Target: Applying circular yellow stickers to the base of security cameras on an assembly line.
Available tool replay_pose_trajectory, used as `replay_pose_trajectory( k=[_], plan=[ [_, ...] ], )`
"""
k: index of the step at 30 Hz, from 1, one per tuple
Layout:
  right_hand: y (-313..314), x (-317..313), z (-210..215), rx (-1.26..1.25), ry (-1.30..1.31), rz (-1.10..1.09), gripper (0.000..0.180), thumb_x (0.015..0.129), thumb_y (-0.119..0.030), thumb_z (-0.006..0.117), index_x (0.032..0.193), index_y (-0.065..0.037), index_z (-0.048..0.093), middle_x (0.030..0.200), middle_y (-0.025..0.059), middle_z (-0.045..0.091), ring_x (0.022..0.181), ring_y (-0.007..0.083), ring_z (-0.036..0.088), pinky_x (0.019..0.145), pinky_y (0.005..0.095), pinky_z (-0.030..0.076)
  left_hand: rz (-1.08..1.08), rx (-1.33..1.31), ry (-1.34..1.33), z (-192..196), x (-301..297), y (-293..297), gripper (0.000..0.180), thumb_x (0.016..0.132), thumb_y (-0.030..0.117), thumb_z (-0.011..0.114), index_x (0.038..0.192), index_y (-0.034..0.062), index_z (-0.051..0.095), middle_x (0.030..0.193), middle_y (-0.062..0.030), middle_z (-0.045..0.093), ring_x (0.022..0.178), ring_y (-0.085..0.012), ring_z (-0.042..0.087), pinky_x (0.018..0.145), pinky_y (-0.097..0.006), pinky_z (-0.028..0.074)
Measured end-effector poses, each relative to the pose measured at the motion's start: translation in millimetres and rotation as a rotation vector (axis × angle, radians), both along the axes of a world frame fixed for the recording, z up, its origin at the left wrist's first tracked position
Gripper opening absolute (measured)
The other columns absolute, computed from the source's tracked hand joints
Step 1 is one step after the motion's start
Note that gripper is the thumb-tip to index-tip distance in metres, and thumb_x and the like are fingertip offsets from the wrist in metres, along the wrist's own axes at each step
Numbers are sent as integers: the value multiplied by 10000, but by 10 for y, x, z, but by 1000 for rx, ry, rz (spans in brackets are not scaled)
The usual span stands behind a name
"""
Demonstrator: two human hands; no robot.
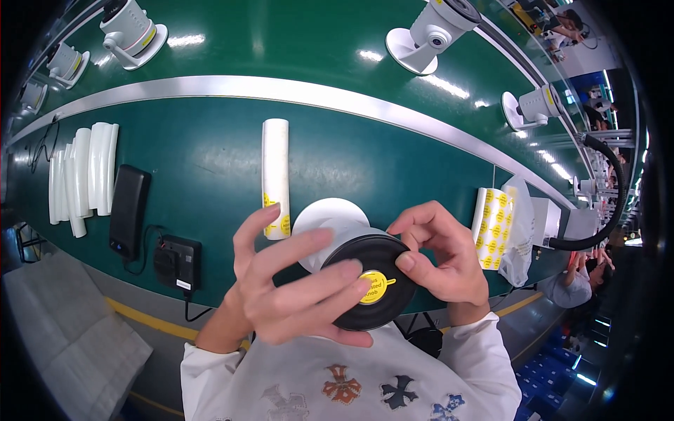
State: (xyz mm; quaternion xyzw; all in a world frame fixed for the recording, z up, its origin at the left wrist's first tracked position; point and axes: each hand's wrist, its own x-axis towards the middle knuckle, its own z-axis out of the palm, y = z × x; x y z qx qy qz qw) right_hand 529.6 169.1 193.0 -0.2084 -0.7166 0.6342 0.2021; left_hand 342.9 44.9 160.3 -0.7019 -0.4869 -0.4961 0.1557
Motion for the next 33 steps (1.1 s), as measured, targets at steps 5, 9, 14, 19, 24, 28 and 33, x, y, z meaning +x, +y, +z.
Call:
replay_pose_trajectory(
  k=[5, 9, 14, 19, 24, 28, 33],
  plan=[
    [4, -1, -64, -66, -44, -35, 325, 804, -126, 666, 1050, 20, 514, 667, -33, 461, 628, 41, 424, 629, 196, 322, -117, -76, 176, -45, -46, -79, 417, 713, 643, 644, 925, 289, 704, 1044, 64, 598, 1048, -252, 542, 978, -563, 329],
    [167, -58, -386, 7, 249, 94, 575, 734, -117, 767, 1221, 1, 487, 772, 14, 511, 688, 83, 481, 696, 243, 408, -176, -179, 182, 14, -27, -33, 359, 780, 588, 614, 929, 275, 705, 1081, 70, 622, 1076, -250, 545, 1005, -539, 319],
    [243, -214, -539, 47, 172, 362, 883, 611, -207, 850, 1345, -7, 401, 1290, 165, 531, 1211, 360, 488, 1020, 419, 380, -232, -150, 106, -45, -10, 37, 350, 795, 568, 618, 934, 262, 714, 1072, 52, 633, 1072, -274, 550, 1026, -538, 297],
    [196, -153, -539, -44, 435, 157, 678, 643, -146, 820, 1233, -6, 516, 1259, 162, 552, 1196, 284, 507, 1034, 414, 377, -293, -112, -592, -195, -134, 20, 748, 627, 427, 813, 1226, 54, 563, 1411, -178, 344, 1301, -335, 373, 1052, -490, 284],
    [7, -137, -427, -369, 686, 32, 1054, 421, -290, 956, 1307, -233, 389, 1239, 83, 463, 1220, 345, 416, 1022, 531, 377, -629, -555, -1167, -359, -101, -4, 1260, 625, 416, 810, 1478, 74, -52, 1513, -215, 132, 1371, -343, 245, 1099, -448, 217],
    [-178, -125, 49, -347, 566, 18, 736, 663, -404, 826, 1286, -252, 465, 1253, 73, 451, 1260, 355, 363, 1020, 534, 366, -854, -616, -1628, -240, 79, 160, 1282, 566, 503, 819, 1489, 134, 10, 1473, -192, 236, 1363, -317, 273, 1092, -466, 264],
    [-329, -129, 571, -1169, 414, -48, 703, 960, -525, 102, 1087, -9, 562, 1161, 158, 502, 1195, 272, 415, 1029, 420, 335, -1126, -785, -1898, -424, 214, 219, 1256, 549, 651, 741, 1489, 134, 87, 1397, -127, 371, 1290, -278, 389, 1066, -451, 330]
  ],
)
